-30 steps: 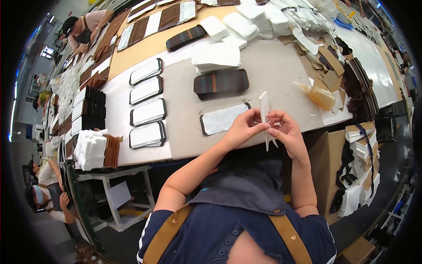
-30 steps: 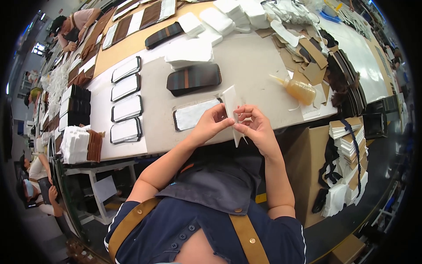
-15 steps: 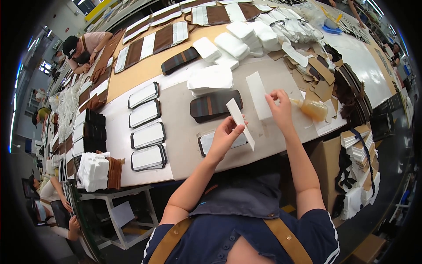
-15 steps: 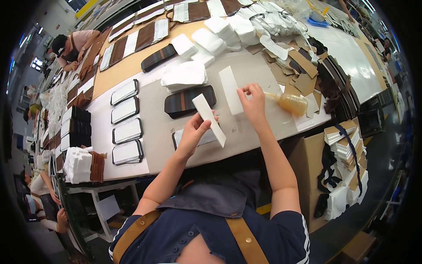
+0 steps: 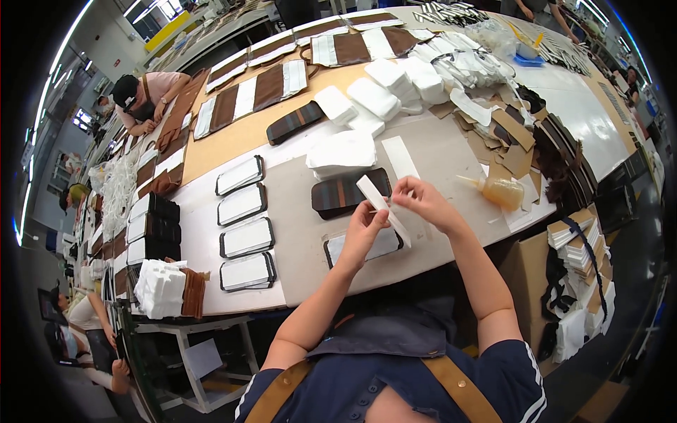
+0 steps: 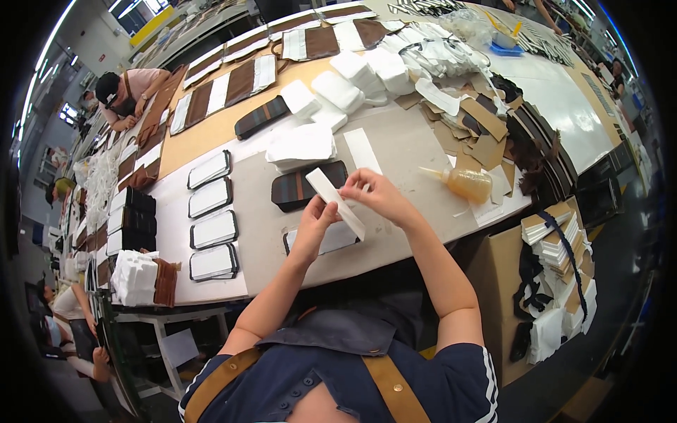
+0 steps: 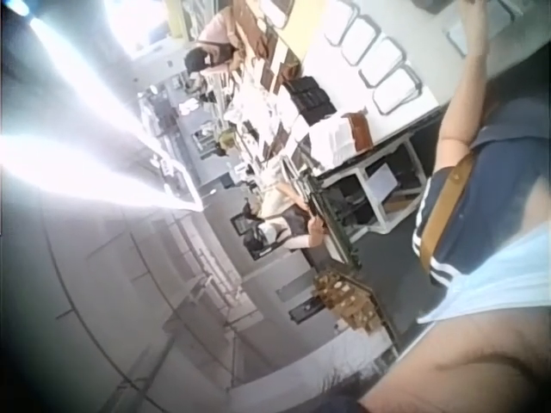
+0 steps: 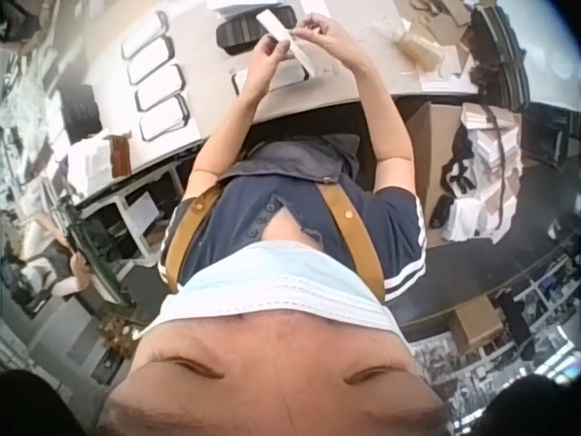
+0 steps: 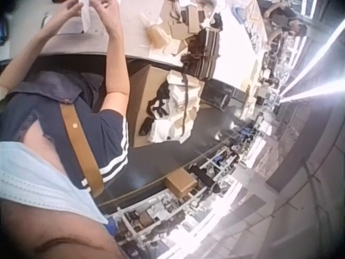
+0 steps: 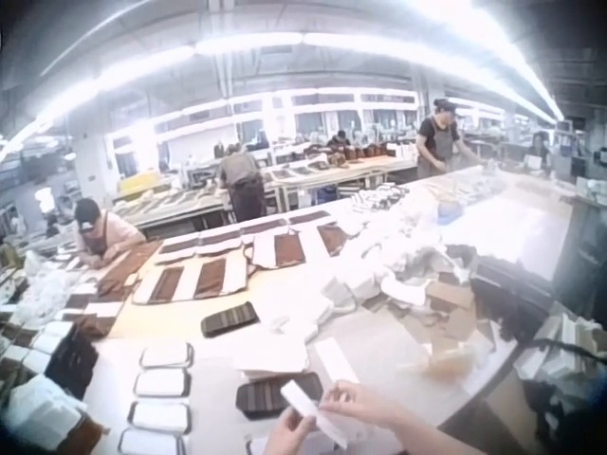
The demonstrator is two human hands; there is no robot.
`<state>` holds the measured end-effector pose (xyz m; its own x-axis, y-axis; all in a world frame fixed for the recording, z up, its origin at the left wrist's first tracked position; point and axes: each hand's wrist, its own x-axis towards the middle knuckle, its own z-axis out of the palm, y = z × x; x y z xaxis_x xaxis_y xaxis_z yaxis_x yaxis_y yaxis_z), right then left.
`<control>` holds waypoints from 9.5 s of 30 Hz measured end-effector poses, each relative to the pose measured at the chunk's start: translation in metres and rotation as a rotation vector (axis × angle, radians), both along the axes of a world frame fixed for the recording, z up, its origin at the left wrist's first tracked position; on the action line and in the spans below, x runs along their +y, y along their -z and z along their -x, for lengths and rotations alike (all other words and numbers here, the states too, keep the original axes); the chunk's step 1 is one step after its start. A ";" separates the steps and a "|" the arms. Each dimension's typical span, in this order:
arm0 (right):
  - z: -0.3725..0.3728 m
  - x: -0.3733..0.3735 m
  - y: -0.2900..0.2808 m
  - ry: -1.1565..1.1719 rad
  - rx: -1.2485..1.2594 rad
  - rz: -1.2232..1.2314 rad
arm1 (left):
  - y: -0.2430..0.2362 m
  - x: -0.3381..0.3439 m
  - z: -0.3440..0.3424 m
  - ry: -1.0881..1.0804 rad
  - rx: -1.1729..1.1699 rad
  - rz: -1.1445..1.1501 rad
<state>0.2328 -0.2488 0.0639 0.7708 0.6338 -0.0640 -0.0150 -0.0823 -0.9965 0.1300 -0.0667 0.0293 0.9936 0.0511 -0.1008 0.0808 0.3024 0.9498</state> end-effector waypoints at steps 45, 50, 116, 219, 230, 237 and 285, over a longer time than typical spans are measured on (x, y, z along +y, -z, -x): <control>-0.042 -0.149 0.033 0.741 -1.109 1.006 | 0.004 -0.024 -0.001 0.104 0.014 -0.113; -0.038 -0.078 0.046 0.255 -1.242 0.630 | 0.004 -0.024 0.005 0.129 0.021 -0.138; -0.128 -0.080 0.066 0.641 -0.690 0.815 | 0.000 -0.031 0.017 0.074 0.010 -0.102; 0.170 -0.342 0.013 1.605 -0.515 0.829 | 0.029 -0.055 0.104 0.228 -0.186 -0.339; 0.192 -0.212 -0.083 0.981 -0.496 0.374 | -0.020 -0.088 0.081 0.532 -0.115 -0.180; 0.169 -0.111 -0.036 0.426 -1.082 0.532 | -0.038 -0.097 0.049 0.399 -0.050 0.099; 0.081 -0.060 0.037 0.516 -0.846 0.831 | -0.010 -0.032 0.081 0.291 0.125 0.086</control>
